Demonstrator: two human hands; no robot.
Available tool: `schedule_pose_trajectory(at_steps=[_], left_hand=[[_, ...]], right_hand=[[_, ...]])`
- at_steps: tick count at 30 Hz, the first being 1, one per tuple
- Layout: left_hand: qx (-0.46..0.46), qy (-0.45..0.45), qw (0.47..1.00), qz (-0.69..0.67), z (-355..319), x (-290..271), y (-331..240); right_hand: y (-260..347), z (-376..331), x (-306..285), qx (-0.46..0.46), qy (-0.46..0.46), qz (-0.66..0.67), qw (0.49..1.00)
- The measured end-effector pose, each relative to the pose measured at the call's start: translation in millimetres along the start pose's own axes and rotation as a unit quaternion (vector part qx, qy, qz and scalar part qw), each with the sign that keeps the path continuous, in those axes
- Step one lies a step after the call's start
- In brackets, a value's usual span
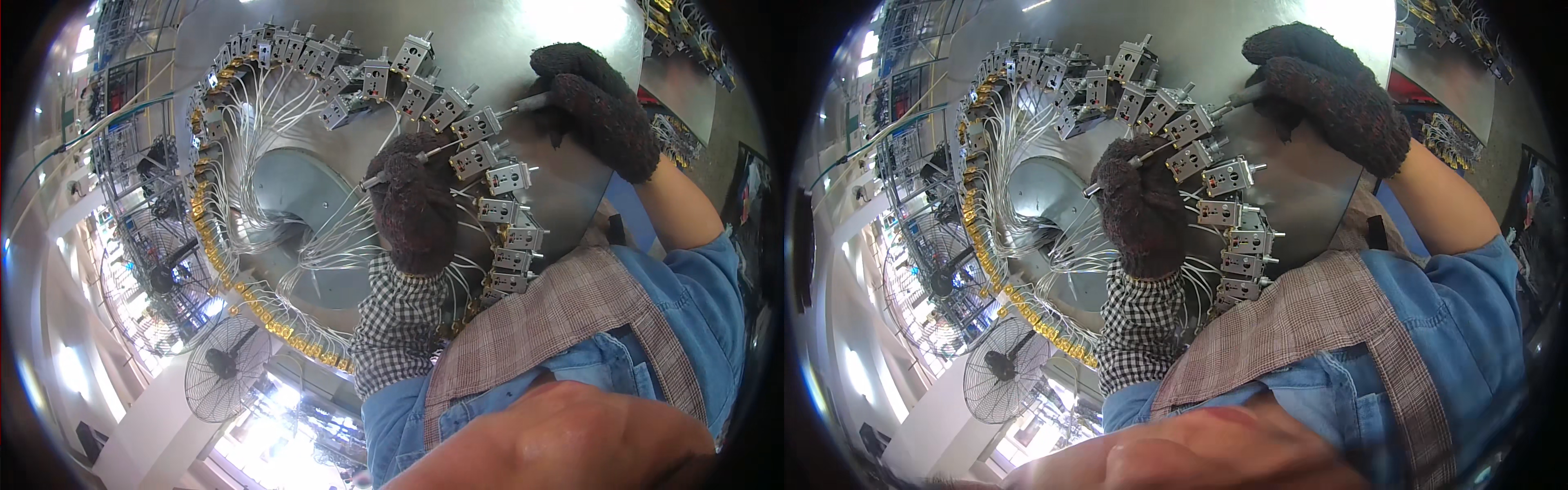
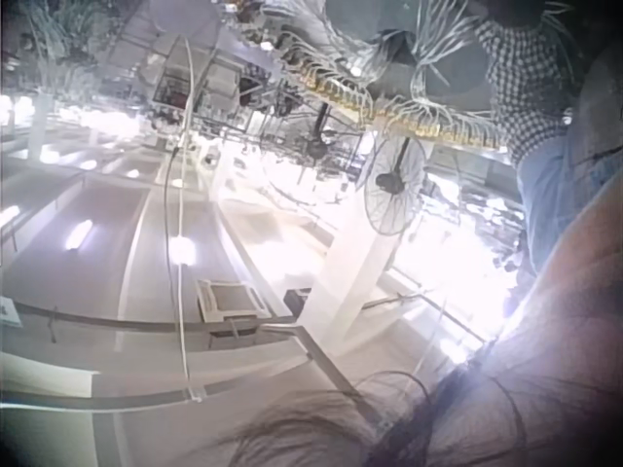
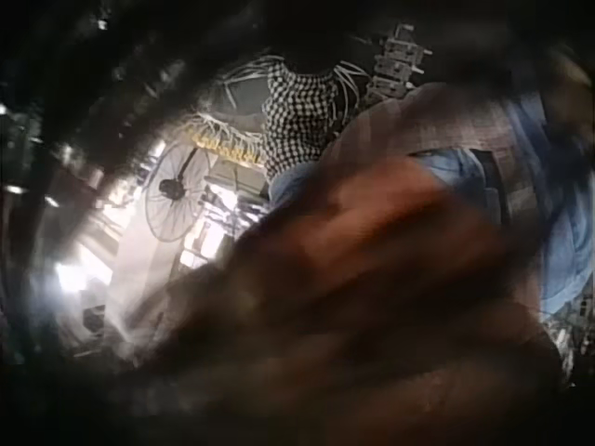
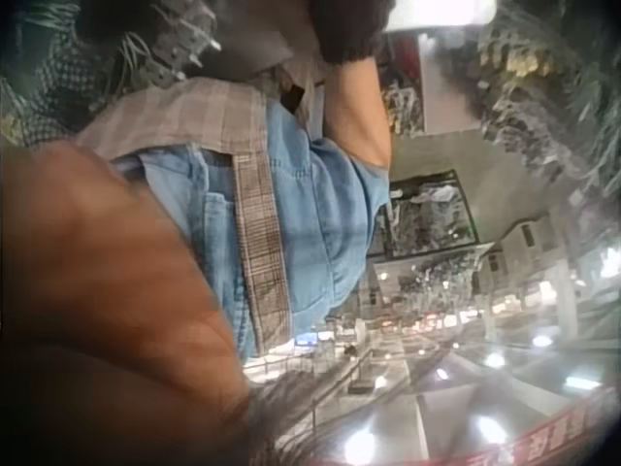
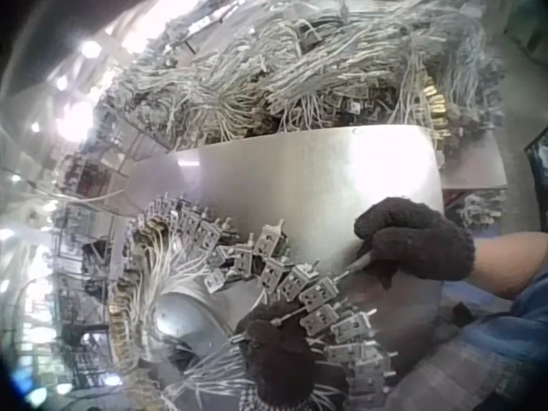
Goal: Connecting wires and components to the frame of a large circular motor stator.
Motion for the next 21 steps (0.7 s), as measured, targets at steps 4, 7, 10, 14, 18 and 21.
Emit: schedule_pose_trajectory(at_steps=[4,7,10,14,18,21], left_hand=[[-0.001,-0.032,0.999,-0.026,-2.2,2.5,0.3],[-0.044,-0.098,0.994,-0.005,-4.5,-5.1,3.7],[-0.051,-0.071,0.996,-0.018,-2.9,-1.6,2.9],[-0.059,-0.075,0.995,-0.040,-4.6,-5.0,2.4],[-0.054,-0.070,0.995,-0.052,-2.9,0.0,4.2],[-0.054,-0.034,0.998,-0.002,-2.3,10.7,1.0]], right_hand=[[0.7,0.4,-1.3,0.001,0.002,0.000,1.000],[-3.7,2.1,-3.4,-0.009,-0.008,0.000,1.000],[-1.6,2.1,-4.0,-0.038,0.005,-0.015,0.999],[-0.6,1.1,0.0,-0.028,0.006,0.001,1.000],[-0.1,1.9,-1.8,-0.019,0.019,-0.007,1.000],[8.2,0.9,4.8,-0.054,0.020,-0.027,0.998]])
Point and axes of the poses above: each hand's wrist, its own z-axis towards the middle knuckle, its own x-axis out of the palm, y = z × x, the point moved 6 cm from there along z, towards the middle knuckle, and after that the axes turned 5 degrees about -y, right-handed, at the moved point
